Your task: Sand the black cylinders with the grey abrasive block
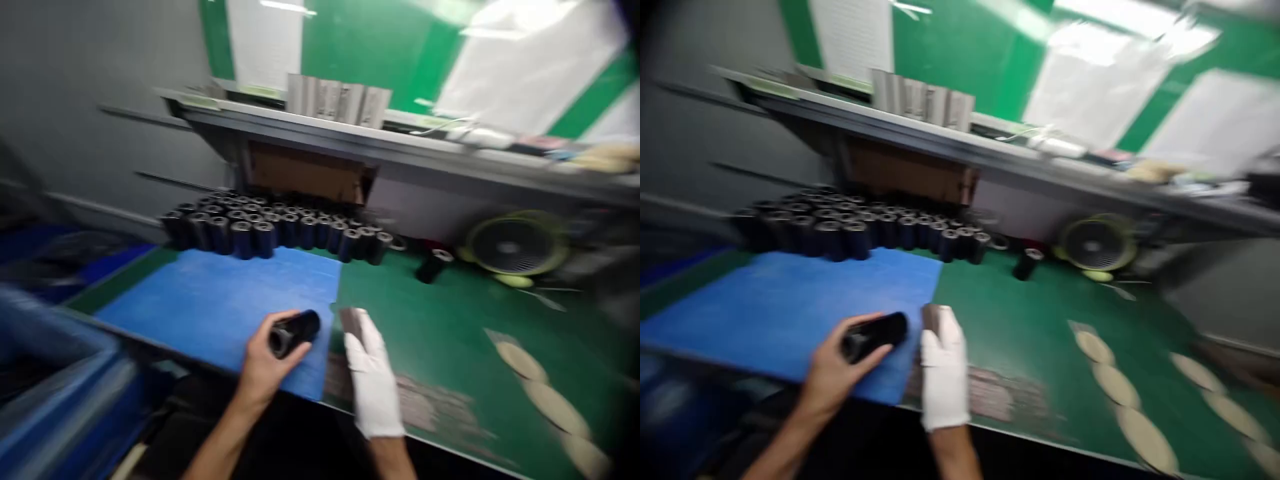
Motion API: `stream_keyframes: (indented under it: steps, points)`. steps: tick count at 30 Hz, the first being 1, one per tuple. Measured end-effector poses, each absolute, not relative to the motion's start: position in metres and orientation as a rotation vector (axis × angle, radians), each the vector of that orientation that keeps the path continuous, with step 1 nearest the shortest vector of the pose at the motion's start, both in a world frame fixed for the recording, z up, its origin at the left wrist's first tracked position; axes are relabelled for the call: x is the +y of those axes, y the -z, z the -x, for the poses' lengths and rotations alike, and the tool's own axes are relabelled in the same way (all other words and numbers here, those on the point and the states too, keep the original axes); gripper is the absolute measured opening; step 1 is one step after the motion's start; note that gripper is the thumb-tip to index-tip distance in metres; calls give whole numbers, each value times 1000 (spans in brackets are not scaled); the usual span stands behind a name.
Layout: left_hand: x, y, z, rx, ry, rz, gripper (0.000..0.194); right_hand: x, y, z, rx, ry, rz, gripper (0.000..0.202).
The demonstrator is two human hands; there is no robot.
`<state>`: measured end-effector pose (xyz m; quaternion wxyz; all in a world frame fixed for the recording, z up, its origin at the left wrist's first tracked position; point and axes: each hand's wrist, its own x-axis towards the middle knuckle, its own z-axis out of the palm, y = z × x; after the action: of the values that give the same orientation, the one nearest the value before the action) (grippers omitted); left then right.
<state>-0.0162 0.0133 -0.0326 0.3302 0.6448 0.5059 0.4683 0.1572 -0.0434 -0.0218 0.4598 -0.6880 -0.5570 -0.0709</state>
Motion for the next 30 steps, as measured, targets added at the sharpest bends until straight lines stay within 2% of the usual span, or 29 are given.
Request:
stream_keyframes:
  steps: [4, 6, 8, 10, 14, 16, 20, 24, 28, 30]
  points:
    - [16, 42, 31, 1154, -1251, -1583, 49, -47, 47, -133, -1171, -382, 1615, 60]
    - [17, 48, 36, 1163, -1254, -1547, 52, -48, 55, -125, -1181, -500, 1568, 61]
    - [15, 51, 37, 1155, -1255, -1519, 54, -48, 60, -118, -1288, -386, 1548, 58]
    - [14, 53, 35, 1119, -1262, -1501, 54, -42, 62, -110, -1491, -127, 1506, 53]
    - [16, 54, 33, 1140, -1318, -1464, 30, -20, 54, -92, -1898, 287, 1378, 43]
    - [17, 54, 33, 1179, -1328, -1455, 27, -13, 47, -87, -1959, 318, 1412, 43]
    - [16, 55, 33, 1119, -1276, -1467, 35, -15, 39, -89, -2006, 446, 1424, 42]
    - [15, 58, 32, 1198, -1293, -1476, 27, -19, 33, -87, -1986, 358, 1522, 38]
    - [16, 58, 33, 1105, -1304, -1473, 26, -23, 33, -81, -2073, 492, 1487, 41]
    - [16, 57, 33, 1114, -1292, -1474, 23, -15, 30, -82, -2067, 430, 1532, 41]
